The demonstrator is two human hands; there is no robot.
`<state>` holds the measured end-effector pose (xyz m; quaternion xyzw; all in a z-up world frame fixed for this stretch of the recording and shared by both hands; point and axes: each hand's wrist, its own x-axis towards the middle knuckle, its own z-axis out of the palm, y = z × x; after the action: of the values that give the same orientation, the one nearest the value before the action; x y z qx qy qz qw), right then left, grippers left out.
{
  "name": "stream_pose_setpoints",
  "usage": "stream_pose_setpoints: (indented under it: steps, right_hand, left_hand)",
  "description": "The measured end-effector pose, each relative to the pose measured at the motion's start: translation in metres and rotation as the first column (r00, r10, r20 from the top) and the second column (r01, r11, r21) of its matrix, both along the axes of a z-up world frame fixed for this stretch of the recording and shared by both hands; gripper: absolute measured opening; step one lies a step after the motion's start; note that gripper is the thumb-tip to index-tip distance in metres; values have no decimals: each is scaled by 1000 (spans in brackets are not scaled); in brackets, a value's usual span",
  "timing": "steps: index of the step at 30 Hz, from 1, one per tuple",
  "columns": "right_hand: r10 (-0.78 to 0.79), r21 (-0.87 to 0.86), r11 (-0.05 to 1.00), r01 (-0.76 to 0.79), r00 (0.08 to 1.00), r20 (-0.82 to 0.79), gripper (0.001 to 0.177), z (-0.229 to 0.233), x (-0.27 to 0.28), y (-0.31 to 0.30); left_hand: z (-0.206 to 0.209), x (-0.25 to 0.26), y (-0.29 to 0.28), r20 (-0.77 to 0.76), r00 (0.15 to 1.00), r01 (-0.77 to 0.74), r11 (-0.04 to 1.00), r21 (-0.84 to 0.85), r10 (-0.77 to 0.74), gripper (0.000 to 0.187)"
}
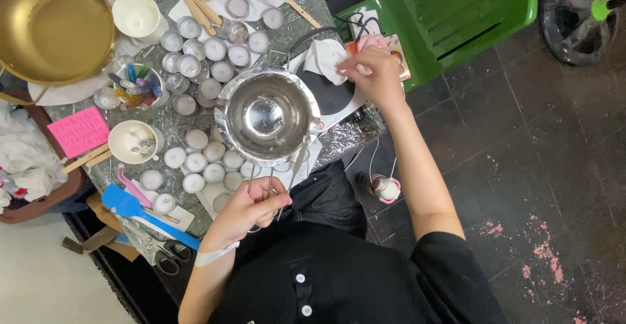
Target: The person stirs melted wax in a metal melting pitcher set on a small hot plate, using a blue spatula and a wooden stick. They reposition the pitcher on the hot plate, scrape wax from its sides, and monitor the melting wax while many tealight candle cups wait on the work table.
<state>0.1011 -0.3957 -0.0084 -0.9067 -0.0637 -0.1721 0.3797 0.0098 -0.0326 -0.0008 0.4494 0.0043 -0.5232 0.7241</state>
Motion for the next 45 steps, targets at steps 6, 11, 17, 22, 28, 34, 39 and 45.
stream_pose_setpoints:
  steps: [6,11,17,22,28,34,39,45]
  right_hand:
    - [121,-192,977,-97,986,117,16,2,37,2]
    - [-71,-22,997,71,997,42,14,12,32,-21]
    - [-183,67,981,183,983,-11,16,17,-27,-17]
    - [-21,-69,997,22,999,24,17,12,-14,3]
    - [99,-123,988,-92,994,56,13,8,33,1]
    - [-26,-110,993,36,996,90,13,18,28,-20]
    - [-213,66,975,214,977,-21,14,30,-33,-27]
    - [-5,-281,959,27,997,80,15,10,-18,11]
  left_hand:
    - [6,-5,4,5,1000,-8,999,42,8,9]
    - [2,-6,7,-10,1000,-10,1000,21,10,10]
    - [3,0,12,-18,999,-27,1000,7,27,10]
    - [-4,-1,8,-57,998,-22,995,-96,16,10]
    - [-2,-6,8,-7,1000,-21,1000,-11,21,10]
    - [-4,-8,14,-30,999,-35,999,-19,34,11]
    - [-5,-7,22,-29,998,-57,998,-12,56,13]
    - [0,-3,18,-28,998,-65,997,-35,65,11]
